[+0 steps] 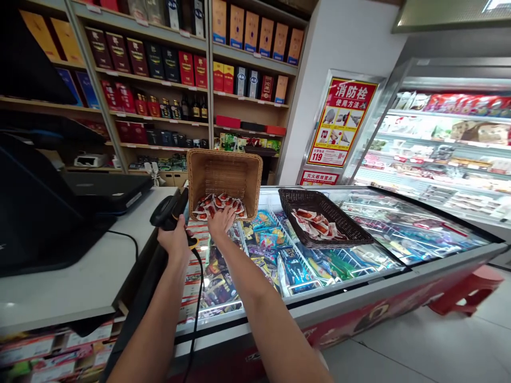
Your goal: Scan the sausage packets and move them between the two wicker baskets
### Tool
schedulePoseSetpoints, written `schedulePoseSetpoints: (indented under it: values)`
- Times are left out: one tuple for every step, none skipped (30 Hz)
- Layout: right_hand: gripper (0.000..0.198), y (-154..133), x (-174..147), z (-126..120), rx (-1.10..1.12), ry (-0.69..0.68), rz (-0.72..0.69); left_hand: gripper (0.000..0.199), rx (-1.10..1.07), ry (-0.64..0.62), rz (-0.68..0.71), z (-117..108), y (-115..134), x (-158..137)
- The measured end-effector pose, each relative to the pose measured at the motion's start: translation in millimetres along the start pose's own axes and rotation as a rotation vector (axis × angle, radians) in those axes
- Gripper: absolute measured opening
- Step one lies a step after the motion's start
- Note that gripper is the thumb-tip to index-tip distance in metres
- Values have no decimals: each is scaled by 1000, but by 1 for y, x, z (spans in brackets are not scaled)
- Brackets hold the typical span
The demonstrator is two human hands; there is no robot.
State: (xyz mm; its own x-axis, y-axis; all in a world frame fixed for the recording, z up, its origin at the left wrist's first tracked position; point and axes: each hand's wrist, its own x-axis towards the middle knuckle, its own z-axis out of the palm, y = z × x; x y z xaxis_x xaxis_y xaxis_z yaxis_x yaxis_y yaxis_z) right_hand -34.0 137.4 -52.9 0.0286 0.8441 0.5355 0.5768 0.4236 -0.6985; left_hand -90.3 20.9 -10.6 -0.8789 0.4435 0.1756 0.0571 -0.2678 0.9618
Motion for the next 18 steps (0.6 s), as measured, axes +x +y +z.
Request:
schedulePoseSetpoints:
  values:
    - [21,1,-1,-2,-10,-13,-13,36,-9,10,-11,0,-1,0]
    - [23,3,-3,-6,-29,-37,-27,36,-25,24,-30,1,-1,0]
    - [26,5,-5,-13,-47,-65,-46,36,-34,38,-47,2,-1,-1]
    - [28,8,-7,-22,-56,-90,-70,37,-27,28,-49,2,-1,-1]
    - [29,12,-8,-33,-56,-104,-95,37,-16,18,-45,3,-1,-2]
    - [29,17,-10,-46,-49,-105,-114,38,-8,8,-39,4,0,-3]
    - [28,23,-11,-60,-38,-92,-123,39,-8,0,-32,6,0,-4]
    - [26,30,-11,-75,-22,-70,-125,39,-12,-10,-27,7,1,-6]
    - [26,38,-12,-91,-1,-41,-122,40,-21,-22,-24,8,2,-8]
    - [26,47,-12,-106,25,-9,-116,40,-35,-36,-26,10,3,-10]
    - [26,56,-11,-119,53,23,-106,39,-52,-54,-32,11,4,-13]
    - [27,66,-12,-132,84,53,-91,40,-70,-78,-36,13,5,-16]
    - [27,75,-12,-142,114,78,-69,41,-87,-111,-37,14,6,-18]
    - [28,83,-12,-150,140,99,-39,42,-97,-150,-33,15,6,-21]
    - [28,91,-13,-156,157,117,-4,43,-97,-191,-26,16,6,-24]
    - [28,98,-13,-160,167,133,28,44,-86,-231,-21,17,7,-27]
    - [27,103,-14,-163,173,147,51,45,-64,-272,-18,18,6,-29]
    - [27,107,-14,-164,175,162,63,45,-36,-313,-17,19,6,-32]
